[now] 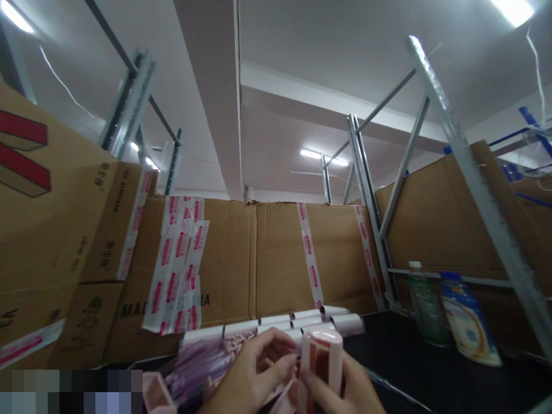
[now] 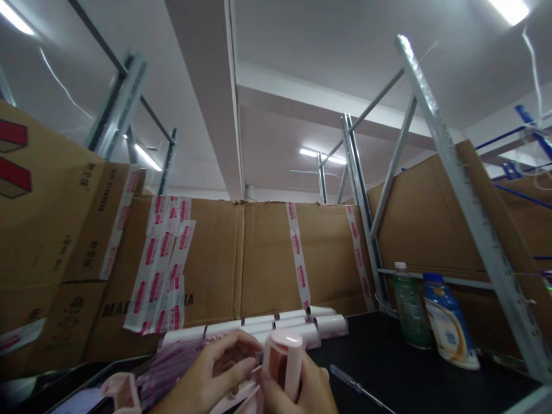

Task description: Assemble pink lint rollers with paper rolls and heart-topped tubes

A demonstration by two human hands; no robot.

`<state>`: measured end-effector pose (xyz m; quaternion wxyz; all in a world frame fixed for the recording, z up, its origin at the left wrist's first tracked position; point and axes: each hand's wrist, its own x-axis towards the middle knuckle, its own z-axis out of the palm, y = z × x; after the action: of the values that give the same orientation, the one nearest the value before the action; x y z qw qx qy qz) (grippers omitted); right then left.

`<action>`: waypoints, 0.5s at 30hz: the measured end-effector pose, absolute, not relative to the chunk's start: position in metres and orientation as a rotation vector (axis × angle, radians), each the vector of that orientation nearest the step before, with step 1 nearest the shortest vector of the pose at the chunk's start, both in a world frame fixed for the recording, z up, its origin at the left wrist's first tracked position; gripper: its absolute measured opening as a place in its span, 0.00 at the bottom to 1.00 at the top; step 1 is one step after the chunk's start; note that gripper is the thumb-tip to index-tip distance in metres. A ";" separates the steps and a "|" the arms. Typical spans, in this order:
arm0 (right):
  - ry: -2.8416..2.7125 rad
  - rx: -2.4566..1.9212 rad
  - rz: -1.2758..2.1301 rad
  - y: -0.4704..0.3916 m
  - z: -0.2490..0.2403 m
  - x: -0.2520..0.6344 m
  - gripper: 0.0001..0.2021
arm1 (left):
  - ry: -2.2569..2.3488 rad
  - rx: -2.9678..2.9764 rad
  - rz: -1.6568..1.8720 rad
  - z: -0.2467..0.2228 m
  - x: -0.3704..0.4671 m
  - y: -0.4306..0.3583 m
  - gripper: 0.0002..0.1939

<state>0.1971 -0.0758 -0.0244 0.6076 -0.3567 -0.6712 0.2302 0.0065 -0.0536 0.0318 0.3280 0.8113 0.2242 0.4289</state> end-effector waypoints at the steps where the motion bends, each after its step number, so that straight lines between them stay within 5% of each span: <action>1: -1.512 -0.805 0.563 -0.076 -0.022 0.200 0.27 | 0.611 2.126 1.142 0.032 0.006 -0.054 0.17; 7: -1.200 -0.771 0.611 -0.074 -0.011 0.249 0.28 | 0.689 2.158 1.239 0.034 0.003 -0.052 0.16; 11: -1.485 -1.071 0.059 -0.049 0.001 0.308 0.24 | 0.696 2.161 1.256 0.029 0.001 -0.048 0.15; 15: -1.695 -1.254 -0.150 -0.012 0.010 0.349 0.14 | 0.688 2.201 1.295 0.027 0.000 -0.052 0.11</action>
<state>0.3491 -0.0123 0.0098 0.4916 -0.5167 -0.6982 -0.0618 0.0002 -0.0522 0.0275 0.2460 0.8067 0.2523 0.4745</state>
